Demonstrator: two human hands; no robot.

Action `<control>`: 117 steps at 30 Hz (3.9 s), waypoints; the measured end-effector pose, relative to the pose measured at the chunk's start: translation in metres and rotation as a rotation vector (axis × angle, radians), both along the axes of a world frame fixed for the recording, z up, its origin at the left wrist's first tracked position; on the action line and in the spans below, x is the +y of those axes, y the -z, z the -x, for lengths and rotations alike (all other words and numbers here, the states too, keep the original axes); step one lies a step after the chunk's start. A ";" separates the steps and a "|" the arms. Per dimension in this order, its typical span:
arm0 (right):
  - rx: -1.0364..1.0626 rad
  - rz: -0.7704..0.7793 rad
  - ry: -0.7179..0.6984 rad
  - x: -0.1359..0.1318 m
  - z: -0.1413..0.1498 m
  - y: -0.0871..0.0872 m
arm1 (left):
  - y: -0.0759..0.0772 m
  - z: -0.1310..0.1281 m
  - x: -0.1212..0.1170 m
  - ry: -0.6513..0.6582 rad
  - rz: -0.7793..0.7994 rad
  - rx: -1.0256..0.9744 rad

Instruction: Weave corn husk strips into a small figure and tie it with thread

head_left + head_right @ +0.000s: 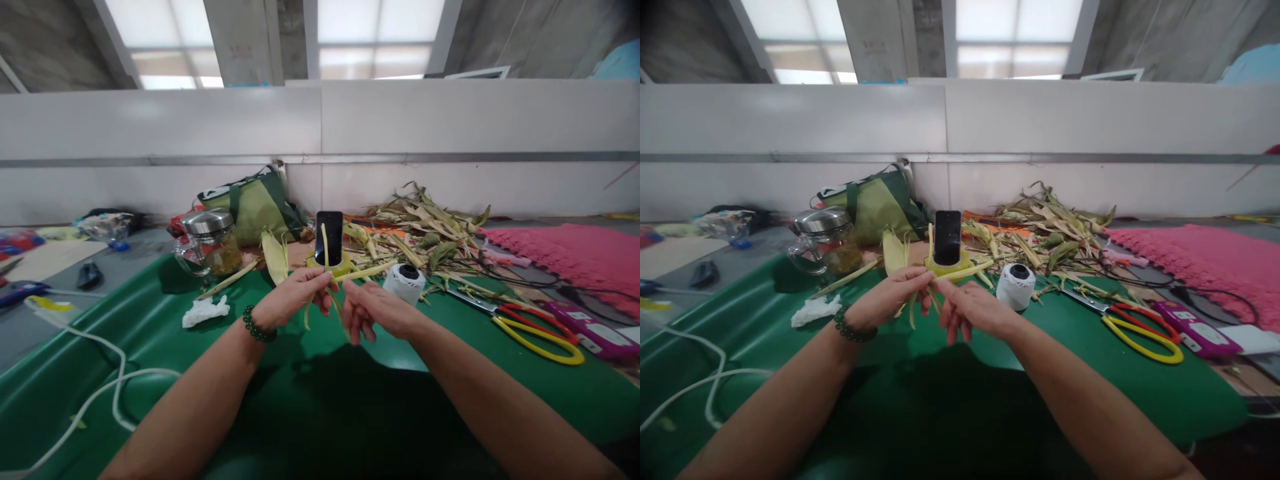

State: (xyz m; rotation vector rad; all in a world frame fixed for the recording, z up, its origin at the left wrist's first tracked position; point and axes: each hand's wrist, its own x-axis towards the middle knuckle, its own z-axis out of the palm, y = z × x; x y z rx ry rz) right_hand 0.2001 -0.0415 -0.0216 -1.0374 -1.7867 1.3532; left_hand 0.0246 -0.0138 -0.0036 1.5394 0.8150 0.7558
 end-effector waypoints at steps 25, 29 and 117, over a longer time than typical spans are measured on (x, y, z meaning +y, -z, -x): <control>-0.673 -1.123 -0.058 0.002 -0.026 -0.003 | -0.006 0.005 -0.002 0.312 -0.199 0.395; -0.601 -0.834 -0.055 0.007 -0.026 -0.005 | -0.001 0.005 0.002 0.312 -0.093 0.325; 0.475 -0.162 0.358 0.033 -0.002 0.013 | 0.015 -0.005 0.009 0.053 -0.087 0.059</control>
